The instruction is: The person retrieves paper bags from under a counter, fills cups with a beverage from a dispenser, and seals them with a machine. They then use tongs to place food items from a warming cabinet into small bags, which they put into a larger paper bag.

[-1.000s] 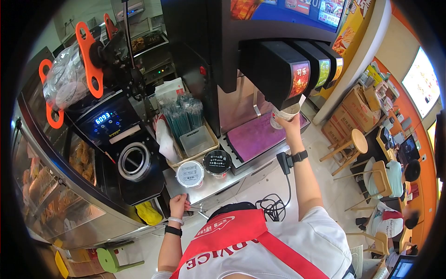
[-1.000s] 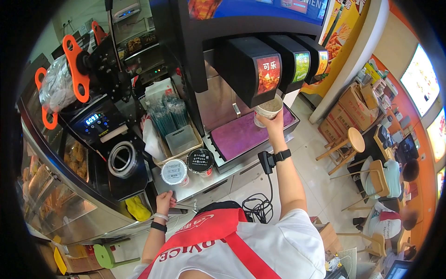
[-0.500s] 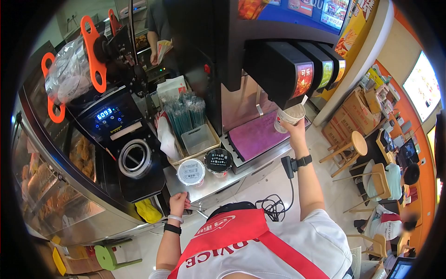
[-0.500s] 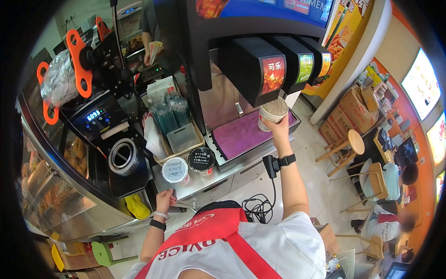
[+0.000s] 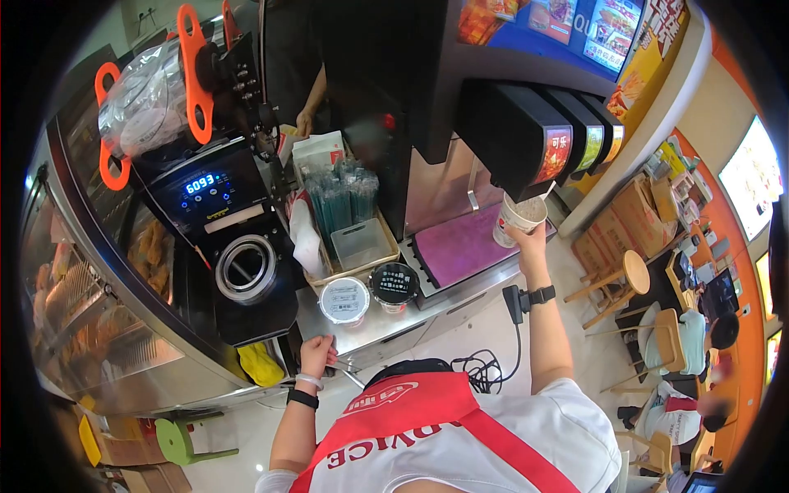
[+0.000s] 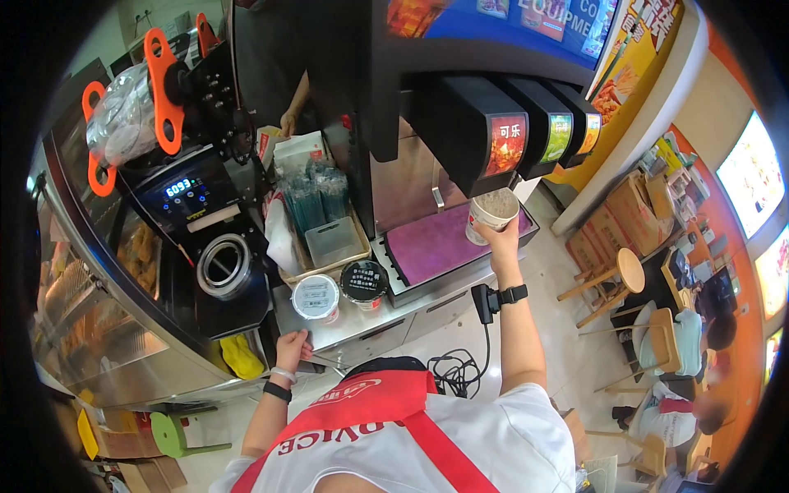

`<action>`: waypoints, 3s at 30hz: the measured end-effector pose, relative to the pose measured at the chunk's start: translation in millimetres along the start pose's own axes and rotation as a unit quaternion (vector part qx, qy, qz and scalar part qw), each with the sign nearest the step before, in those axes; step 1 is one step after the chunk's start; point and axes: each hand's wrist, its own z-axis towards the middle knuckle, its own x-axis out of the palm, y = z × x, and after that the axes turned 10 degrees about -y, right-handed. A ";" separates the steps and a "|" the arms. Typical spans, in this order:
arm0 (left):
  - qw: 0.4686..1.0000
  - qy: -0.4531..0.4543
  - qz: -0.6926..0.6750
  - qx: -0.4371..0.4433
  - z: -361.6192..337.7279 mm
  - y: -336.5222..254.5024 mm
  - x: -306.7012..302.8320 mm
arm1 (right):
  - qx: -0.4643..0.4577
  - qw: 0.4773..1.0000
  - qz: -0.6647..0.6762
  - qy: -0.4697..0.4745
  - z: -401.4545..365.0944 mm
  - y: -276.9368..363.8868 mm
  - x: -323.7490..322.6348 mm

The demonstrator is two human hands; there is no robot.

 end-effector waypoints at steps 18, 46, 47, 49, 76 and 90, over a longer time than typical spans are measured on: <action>0.985 0.072 0.016 0.159 -60.0 -70.7 -44.6 | 0.071 0.981 0.007 0.178 -86.4 57.6 50.4; 0.895 -0.075 -0.132 0.419 -3.9 -174.0 -122.1 | -0.103 0.895 0.034 0.433 -209.2 19.6 358.9; 0.900 -0.085 -0.101 0.415 -4.8 -174.3 -123.5 | -0.061 0.885 0.030 0.462 -205.0 17.7 357.6; 0.904 -0.119 -0.039 0.410 -11.6 -178.8 -124.9 | -0.026 0.869 0.044 0.492 -200.1 11.3 357.2; 0.965 -0.051 -0.219 0.138 -20.6 -84.7 -99.5 | -0.200 0.913 0.264 0.239 -54.4 222.4 372.2; 0.958 -0.112 -0.256 0.063 93.5 -155.3 -83.8 | -0.237 0.927 0.083 0.279 53.4 271.9 484.7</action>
